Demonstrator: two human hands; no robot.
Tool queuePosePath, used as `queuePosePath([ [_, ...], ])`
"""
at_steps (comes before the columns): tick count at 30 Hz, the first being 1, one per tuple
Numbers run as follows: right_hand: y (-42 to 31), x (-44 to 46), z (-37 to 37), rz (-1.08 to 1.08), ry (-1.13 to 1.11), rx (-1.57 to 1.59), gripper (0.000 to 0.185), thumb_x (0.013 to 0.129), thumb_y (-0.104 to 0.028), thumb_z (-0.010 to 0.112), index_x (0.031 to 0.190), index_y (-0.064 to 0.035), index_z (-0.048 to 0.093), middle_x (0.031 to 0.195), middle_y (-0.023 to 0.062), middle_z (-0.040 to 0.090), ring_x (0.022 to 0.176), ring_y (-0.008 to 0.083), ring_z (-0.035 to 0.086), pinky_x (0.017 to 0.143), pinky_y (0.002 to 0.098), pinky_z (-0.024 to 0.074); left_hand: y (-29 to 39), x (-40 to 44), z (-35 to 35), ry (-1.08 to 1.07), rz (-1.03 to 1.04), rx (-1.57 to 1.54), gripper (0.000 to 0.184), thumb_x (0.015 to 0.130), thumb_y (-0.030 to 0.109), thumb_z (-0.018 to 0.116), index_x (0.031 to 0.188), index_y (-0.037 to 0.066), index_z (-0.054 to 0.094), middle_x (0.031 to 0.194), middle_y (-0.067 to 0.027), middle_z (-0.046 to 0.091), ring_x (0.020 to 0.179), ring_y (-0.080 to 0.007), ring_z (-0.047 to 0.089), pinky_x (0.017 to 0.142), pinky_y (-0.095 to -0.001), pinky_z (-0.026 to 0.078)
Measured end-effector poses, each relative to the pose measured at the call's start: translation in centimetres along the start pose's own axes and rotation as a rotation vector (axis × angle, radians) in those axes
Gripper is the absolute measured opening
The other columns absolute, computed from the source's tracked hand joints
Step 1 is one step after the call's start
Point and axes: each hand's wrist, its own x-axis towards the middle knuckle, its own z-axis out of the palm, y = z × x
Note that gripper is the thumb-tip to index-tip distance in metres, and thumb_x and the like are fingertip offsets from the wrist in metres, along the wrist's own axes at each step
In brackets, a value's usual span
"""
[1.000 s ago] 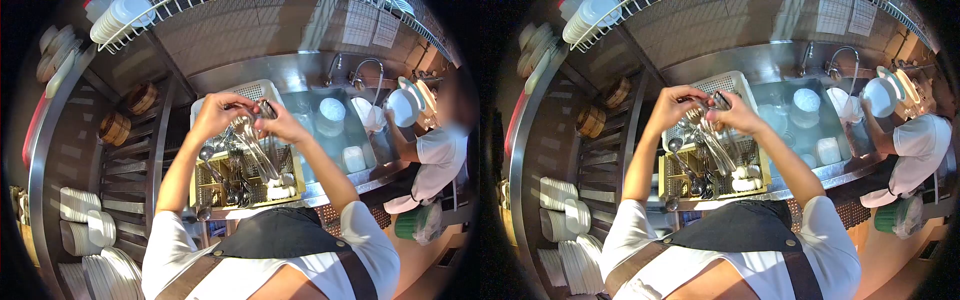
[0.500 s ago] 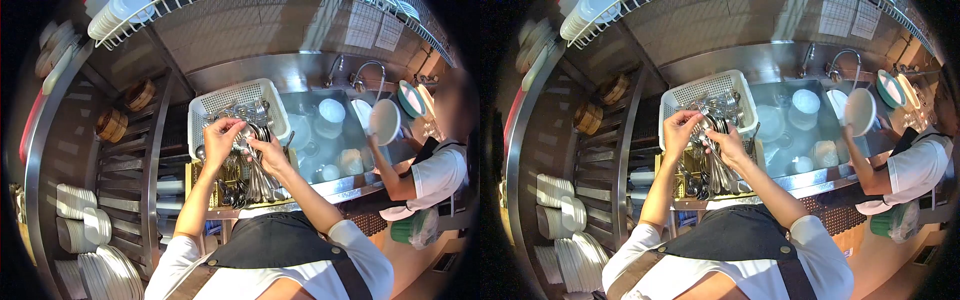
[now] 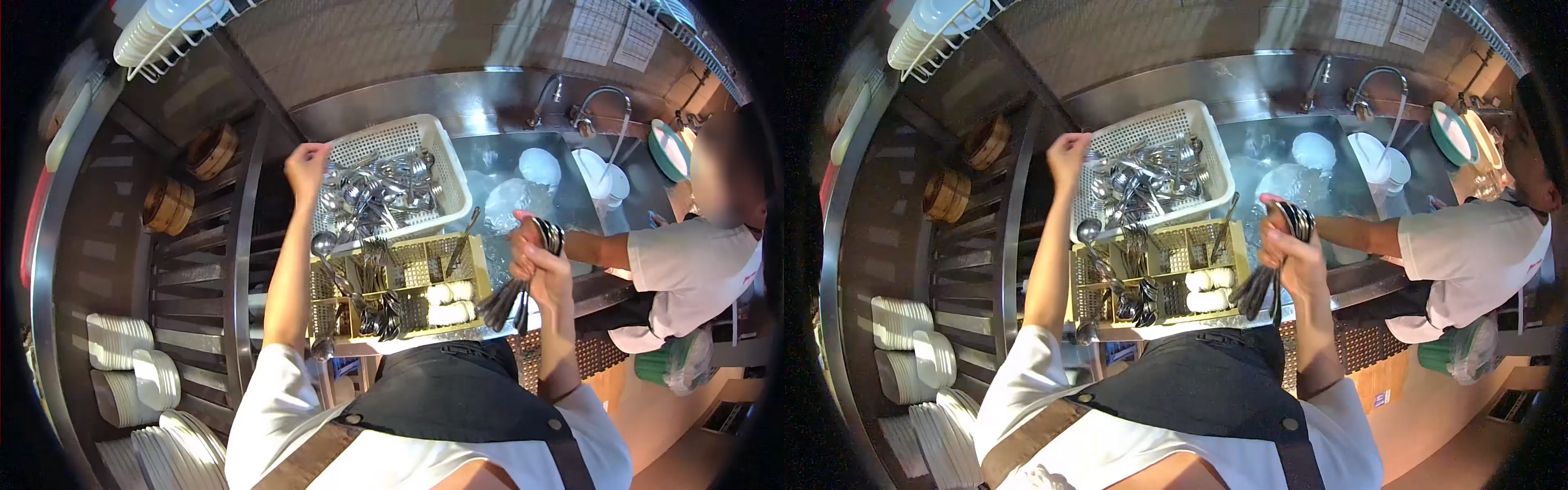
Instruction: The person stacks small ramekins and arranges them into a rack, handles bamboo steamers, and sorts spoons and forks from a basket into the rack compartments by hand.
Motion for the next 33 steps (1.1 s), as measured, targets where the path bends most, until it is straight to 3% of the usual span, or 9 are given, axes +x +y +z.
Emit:
queuePosePath([
  [3, 0.8, -1.4, -0.2, 0.028, 0.095, 0.032, 0.051, 0.076, -0.002, 0.065, 0.123, 0.0047, 0.049, 0.070, -0.0021, 0.043, 0.055, 0.0070, 0.037, 0.049, 0.0239, 0.0295, -6.3, -1.7, 4.2, -0.129, -0.216, -0.011, 0.014, 0.077, 0.012, 0.074, 0.076, 0.000, 0.067, 0.066, -0.0033, 0.064, 0.050, -0.0085, 0.057, 0.042, -0.0230, 0.045],
  [6, 2.3, -1.8, -1.6, -0.011, 0.103, 0.048, 0.046, 0.074, -0.001, 0.066, 0.118, 0.0042, 0.050, 0.073, -0.0023, 0.044, 0.057, 0.0079, 0.038, 0.052, 0.0255, 0.0311, -9.7, -4.1, 6.8, -0.302, -0.230, 0.020, 0.013, 0.077, 0.012, 0.075, 0.076, 0.001, 0.067, 0.066, -0.0035, 0.063, 0.052, -0.0080, 0.057, 0.041, -0.0219, 0.044],
  [9, 2.8, -1.9, -1.1, -0.089, 0.078, 0.067, 0.046, 0.074, -0.002, 0.066, 0.116, -0.0009, 0.046, 0.078, 0.0001, 0.042, 0.061, 0.0086, 0.039, 0.055, 0.0235, 0.0330, -11.3, -5.6, 7.5, -0.529, -0.401, 0.000, 0.019, 0.079, 0.020, 0.074, 0.080, 0.002, 0.069, 0.067, -0.0067, 0.065, 0.057, -0.0114, 0.061, 0.047, -0.0267, 0.048],
  [11, 3.1, -1.9, -1.5, -0.083, 0.042, 0.147, 0.047, 0.073, -0.001, 0.067, 0.115, -0.0019, 0.047, 0.082, 0.0008, 0.045, 0.064, 0.0094, 0.040, 0.058, 0.0244, 0.0333, -13.9, -3.6, 6.8, -0.739, -0.036, 0.231, 0.023, 0.081, 0.027, 0.071, 0.084, 0.004, 0.070, 0.072, -0.0113, 0.067, 0.064, -0.0178, 0.064, 0.058, -0.0331, 0.050],
  [14, 2.9, -1.2, -0.5, -0.145, 0.180, 0.148, 0.045, 0.067, -0.008, 0.079, 0.104, -0.0023, 0.054, 0.088, 0.0025, 0.055, 0.065, 0.0116, 0.044, 0.060, 0.0297, 0.0356, -15.6, 1.8, 2.9, -0.499, 0.007, 0.523, 0.018, 0.081, 0.022, 0.065, 0.091, 0.008, 0.070, 0.086, -0.0173, 0.068, 0.086, -0.0301, 0.067, 0.074, -0.0388, 0.051],
  [17, 2.6, -0.9, -1.0, -0.116, 0.115, -0.052, 0.046, 0.066, -0.008, 0.080, 0.104, -0.0011, 0.055, 0.084, 0.0030, 0.055, 0.066, 0.0119, 0.046, 0.061, 0.0309, 0.0380, -17.1, 2.9, 0.7, -0.546, -0.114, 0.925, 0.024, 0.076, 0.021, 0.070, 0.095, 0.008, 0.070, 0.097, -0.0185, 0.068, 0.093, -0.0325, 0.065, 0.079, -0.0413, 0.052],
  [19, 2.5, -0.8, -0.7, -0.095, 0.152, -0.108, 0.047, 0.063, -0.008, 0.080, 0.102, -0.0001, 0.055, 0.081, 0.0035, 0.054, 0.068, 0.0121, 0.049, 0.063, 0.0304, 0.0412, -14.6, 2.0, -0.2, -0.887, -0.158, 1.275, 0.032, 0.071, 0.018, 0.073, 0.100, 0.007, 0.068, 0.103, -0.0181, 0.067, 0.096, -0.0330, 0.065, 0.082, -0.0412, 0.052],
  [24, 2.8, -0.9, -1.1, -0.058, 0.124, -0.178, 0.051, 0.060, -0.011, 0.082, 0.101, 0.0010, 0.055, 0.080, 0.0048, 0.056, 0.070, 0.0144, 0.054, 0.061, 0.0284, 0.0454, -18.0, 0.1, 0.3, -0.797, -0.004, 1.349, 0.037, 0.068, 0.018, 0.076, 0.099, 0.003, 0.064, 0.097, -0.0173, 0.068, 0.093, -0.0329, 0.066, 0.079, -0.0421, 0.053],
  [33, 3.0, -2.4, -1.3, -0.128, 0.121, -0.105, 0.051, 0.070, -0.019, 0.080, 0.109, -0.0048, 0.051, 0.081, 0.0015, 0.048, 0.069, 0.0120, 0.047, 0.058, 0.0282, 0.0376, -19.6, -0.2, 0.3, -0.916, -0.101, 1.250, 0.035, 0.072, 0.020, 0.070, 0.103, 0.004, 0.065, 0.105, -0.0182, 0.066, 0.099, -0.0336, 0.064, 0.082, -0.0448, 0.052],
])
